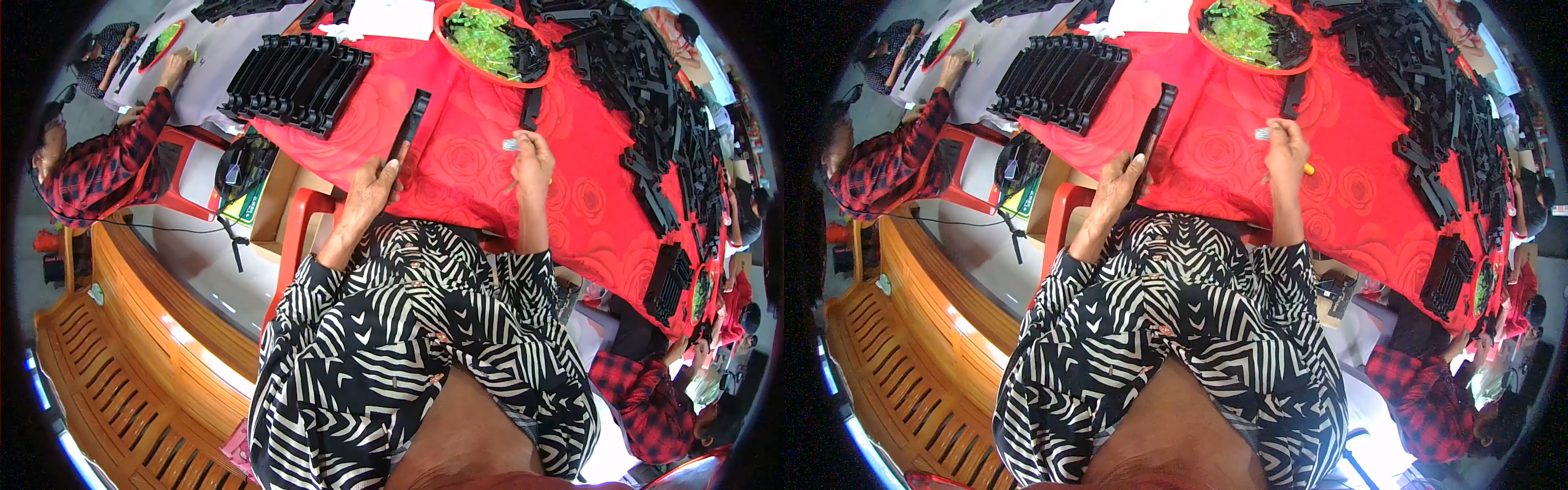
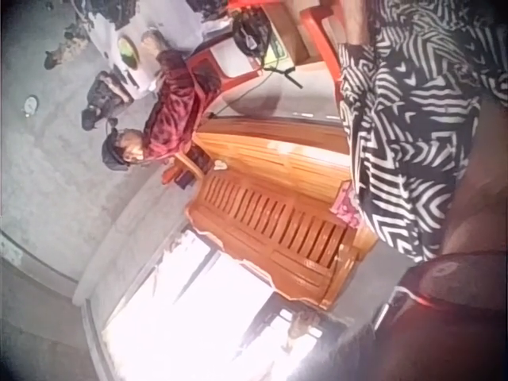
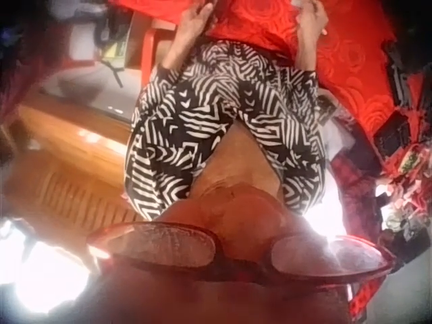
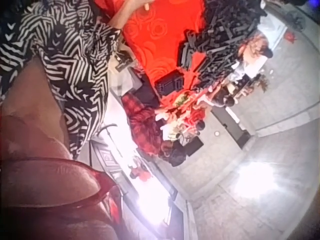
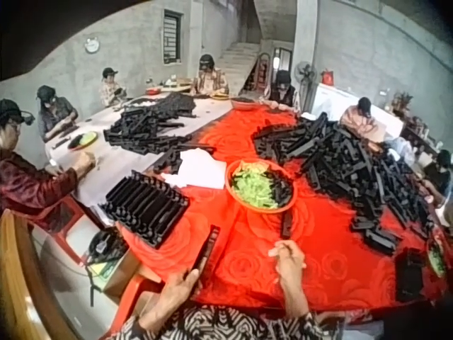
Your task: The person assembles plastic toy components by picking up plastic frames and inserting small pieces into them by hand.
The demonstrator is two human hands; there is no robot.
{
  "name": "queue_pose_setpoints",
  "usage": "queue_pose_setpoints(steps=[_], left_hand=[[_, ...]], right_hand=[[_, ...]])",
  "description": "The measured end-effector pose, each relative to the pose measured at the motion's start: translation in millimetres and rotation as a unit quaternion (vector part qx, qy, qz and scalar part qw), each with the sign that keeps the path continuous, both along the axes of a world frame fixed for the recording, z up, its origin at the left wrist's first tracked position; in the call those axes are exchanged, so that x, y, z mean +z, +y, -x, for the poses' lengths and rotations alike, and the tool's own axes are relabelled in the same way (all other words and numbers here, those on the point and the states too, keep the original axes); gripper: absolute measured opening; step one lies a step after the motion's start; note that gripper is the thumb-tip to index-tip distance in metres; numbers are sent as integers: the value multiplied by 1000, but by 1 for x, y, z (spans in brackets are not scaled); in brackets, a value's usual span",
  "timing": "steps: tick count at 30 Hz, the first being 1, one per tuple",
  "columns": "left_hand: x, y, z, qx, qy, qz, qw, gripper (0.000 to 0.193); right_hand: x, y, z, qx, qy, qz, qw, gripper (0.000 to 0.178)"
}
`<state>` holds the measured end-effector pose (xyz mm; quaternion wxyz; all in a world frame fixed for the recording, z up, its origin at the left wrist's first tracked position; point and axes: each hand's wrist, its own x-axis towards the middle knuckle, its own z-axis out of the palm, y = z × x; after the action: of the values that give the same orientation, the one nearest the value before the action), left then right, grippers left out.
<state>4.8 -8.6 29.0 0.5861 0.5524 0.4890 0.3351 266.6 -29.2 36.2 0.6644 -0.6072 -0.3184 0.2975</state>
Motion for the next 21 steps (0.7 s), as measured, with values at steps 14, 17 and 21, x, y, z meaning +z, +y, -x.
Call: queue_pose_setpoints(steps=[14,17,21], left_hand=[[-3,-7,-2,-14,-70,72,995,25],[1,-8,-3,-9,-73,99,992,22],[-7,-7,-5,-4,-86,110,990,20]], right_hand=[[-5,51,-18,-92,-494,-44,864,19],[14,55,-34,-117,-547,-55,827,17],[36,75,-54,-82,-526,-5,846,15]])
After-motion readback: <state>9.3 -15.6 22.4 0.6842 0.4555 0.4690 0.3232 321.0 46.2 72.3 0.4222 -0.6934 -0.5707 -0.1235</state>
